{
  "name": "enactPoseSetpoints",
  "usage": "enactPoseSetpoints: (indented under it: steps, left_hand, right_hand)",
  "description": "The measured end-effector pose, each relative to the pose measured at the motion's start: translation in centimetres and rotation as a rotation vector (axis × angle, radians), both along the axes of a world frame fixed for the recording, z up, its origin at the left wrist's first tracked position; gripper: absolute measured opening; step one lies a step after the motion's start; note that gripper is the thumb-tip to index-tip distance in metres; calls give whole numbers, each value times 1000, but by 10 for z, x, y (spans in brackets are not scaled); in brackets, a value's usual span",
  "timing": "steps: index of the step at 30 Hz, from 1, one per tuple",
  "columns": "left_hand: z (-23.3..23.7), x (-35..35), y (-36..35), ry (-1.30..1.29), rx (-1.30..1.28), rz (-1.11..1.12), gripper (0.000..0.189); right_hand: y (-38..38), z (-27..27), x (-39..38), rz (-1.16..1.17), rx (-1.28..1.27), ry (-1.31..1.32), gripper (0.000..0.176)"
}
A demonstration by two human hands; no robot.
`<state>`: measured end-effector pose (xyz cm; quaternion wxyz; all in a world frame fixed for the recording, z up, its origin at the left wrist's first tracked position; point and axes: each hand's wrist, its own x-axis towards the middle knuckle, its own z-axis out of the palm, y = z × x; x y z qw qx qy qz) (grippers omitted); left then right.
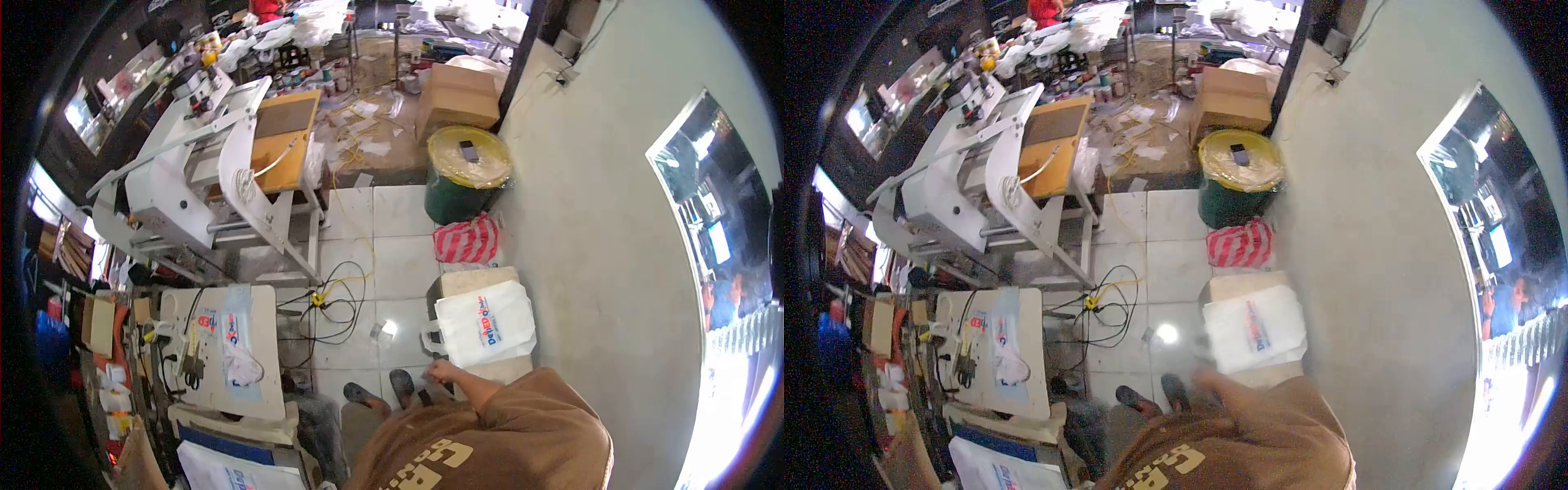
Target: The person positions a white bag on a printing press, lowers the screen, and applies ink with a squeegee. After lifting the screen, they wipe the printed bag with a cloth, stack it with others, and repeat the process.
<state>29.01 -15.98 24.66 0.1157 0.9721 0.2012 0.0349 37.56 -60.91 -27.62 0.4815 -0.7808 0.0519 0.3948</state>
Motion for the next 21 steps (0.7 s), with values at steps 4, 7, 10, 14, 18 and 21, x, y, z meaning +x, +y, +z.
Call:
enactPoseSetpoints:
  steps: [4,7,10,14,18,21]
  left_hand:
    - [35,-50,21,57,51,124,59]
    - [94,-128,52,205,130,296,60]
    - [156,-204,69,424,168,474,60]
    - [198,-261,62,685,127,587,60]
    - [102,-178,-30,169,-181,578,44]
    - [6,-156,-46,19,-163,558,46]
  right_hand:
    - [9,-12,6,48,-151,198,28]
    - [34,-9,15,251,-151,-141,29]
    - [74,-27,33,408,-71,-145,25]
    - [132,-33,58,527,186,-242,27]
    - [216,53,71,563,300,-194,33]
    - [270,116,71,592,408,-332,32]
